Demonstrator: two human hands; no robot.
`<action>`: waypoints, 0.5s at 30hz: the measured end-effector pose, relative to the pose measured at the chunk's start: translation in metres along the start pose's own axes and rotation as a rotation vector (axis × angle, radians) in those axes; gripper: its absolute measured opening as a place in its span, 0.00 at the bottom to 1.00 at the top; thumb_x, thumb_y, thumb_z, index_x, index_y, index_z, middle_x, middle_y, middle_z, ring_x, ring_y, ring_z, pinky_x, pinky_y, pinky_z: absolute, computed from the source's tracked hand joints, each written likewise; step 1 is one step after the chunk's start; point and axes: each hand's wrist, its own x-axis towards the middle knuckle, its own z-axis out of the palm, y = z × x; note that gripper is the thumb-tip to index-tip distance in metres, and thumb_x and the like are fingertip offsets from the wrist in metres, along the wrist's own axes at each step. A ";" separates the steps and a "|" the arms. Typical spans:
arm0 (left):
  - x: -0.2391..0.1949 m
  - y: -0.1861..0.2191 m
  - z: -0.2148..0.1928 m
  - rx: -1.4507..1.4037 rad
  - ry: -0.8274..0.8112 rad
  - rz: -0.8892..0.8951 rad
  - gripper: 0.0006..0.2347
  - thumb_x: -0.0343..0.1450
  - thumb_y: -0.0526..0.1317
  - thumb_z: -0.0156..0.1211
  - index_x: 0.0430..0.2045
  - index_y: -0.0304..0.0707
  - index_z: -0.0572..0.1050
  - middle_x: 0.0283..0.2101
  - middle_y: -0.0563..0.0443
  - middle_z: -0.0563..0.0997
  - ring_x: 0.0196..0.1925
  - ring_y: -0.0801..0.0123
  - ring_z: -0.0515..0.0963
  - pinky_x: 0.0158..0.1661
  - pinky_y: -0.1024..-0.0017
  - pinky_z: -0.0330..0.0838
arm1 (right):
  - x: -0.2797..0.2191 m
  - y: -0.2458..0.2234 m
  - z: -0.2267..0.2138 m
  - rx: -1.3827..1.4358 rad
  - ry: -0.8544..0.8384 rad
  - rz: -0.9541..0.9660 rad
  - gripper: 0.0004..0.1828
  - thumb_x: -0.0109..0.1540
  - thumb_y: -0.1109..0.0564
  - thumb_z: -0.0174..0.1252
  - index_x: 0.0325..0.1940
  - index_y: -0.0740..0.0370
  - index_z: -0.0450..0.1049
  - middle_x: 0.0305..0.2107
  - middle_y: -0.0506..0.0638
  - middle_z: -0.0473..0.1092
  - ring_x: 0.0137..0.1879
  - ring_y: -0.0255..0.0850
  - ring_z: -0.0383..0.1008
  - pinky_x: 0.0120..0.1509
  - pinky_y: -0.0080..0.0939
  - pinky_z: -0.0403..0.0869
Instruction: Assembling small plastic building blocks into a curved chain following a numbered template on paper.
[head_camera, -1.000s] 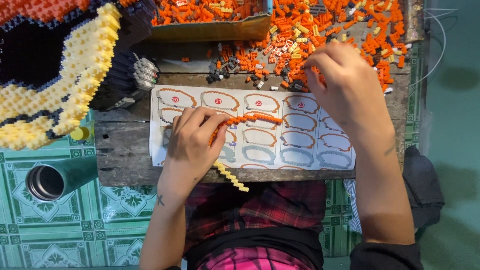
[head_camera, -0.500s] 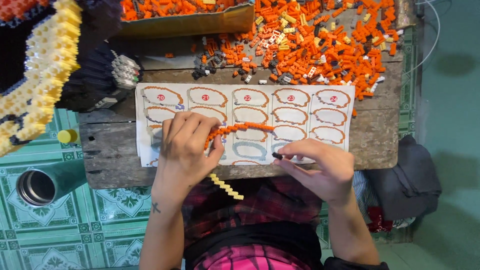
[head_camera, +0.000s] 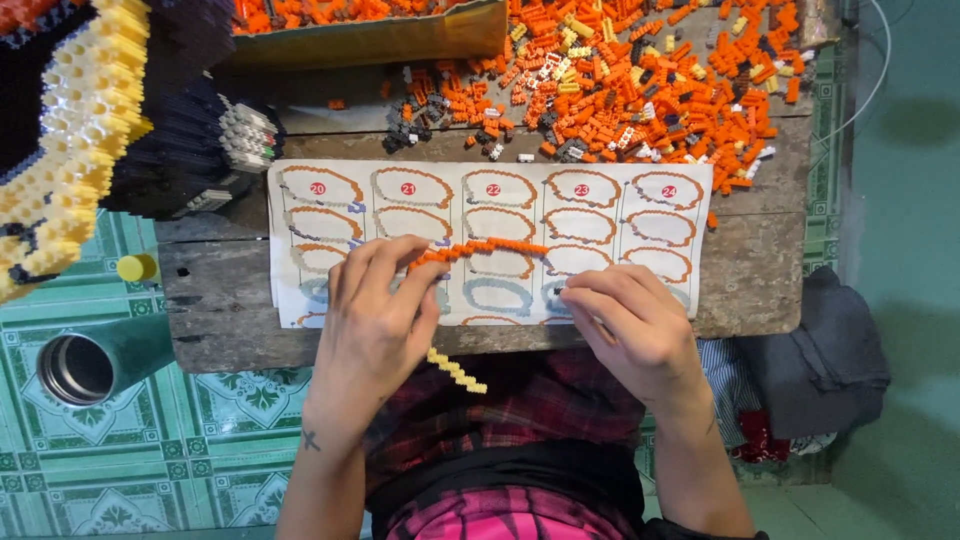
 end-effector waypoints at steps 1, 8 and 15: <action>0.001 0.000 -0.001 0.000 0.000 0.000 0.08 0.74 0.30 0.68 0.46 0.38 0.87 0.55 0.43 0.83 0.62 0.51 0.79 0.55 0.59 0.71 | 0.000 0.001 0.002 0.000 0.000 -0.001 0.10 0.61 0.73 0.75 0.40 0.63 0.86 0.39 0.52 0.84 0.40 0.47 0.83 0.50 0.44 0.84; 0.014 0.004 -0.012 -0.079 -0.035 -0.037 0.10 0.73 0.22 0.69 0.45 0.31 0.87 0.53 0.40 0.83 0.53 0.53 0.85 0.49 0.66 0.80 | -0.005 0.007 0.011 -0.077 -0.010 -0.016 0.09 0.64 0.72 0.72 0.41 0.62 0.84 0.40 0.50 0.82 0.41 0.48 0.81 0.52 0.45 0.83; 0.041 -0.005 -0.021 -0.186 0.028 0.005 0.12 0.73 0.17 0.67 0.51 0.16 0.82 0.54 0.29 0.79 0.55 0.41 0.83 0.55 0.59 0.87 | -0.007 0.007 0.002 -0.010 -0.142 0.000 0.05 0.70 0.71 0.70 0.47 0.70 0.80 0.46 0.57 0.81 0.48 0.52 0.80 0.57 0.50 0.79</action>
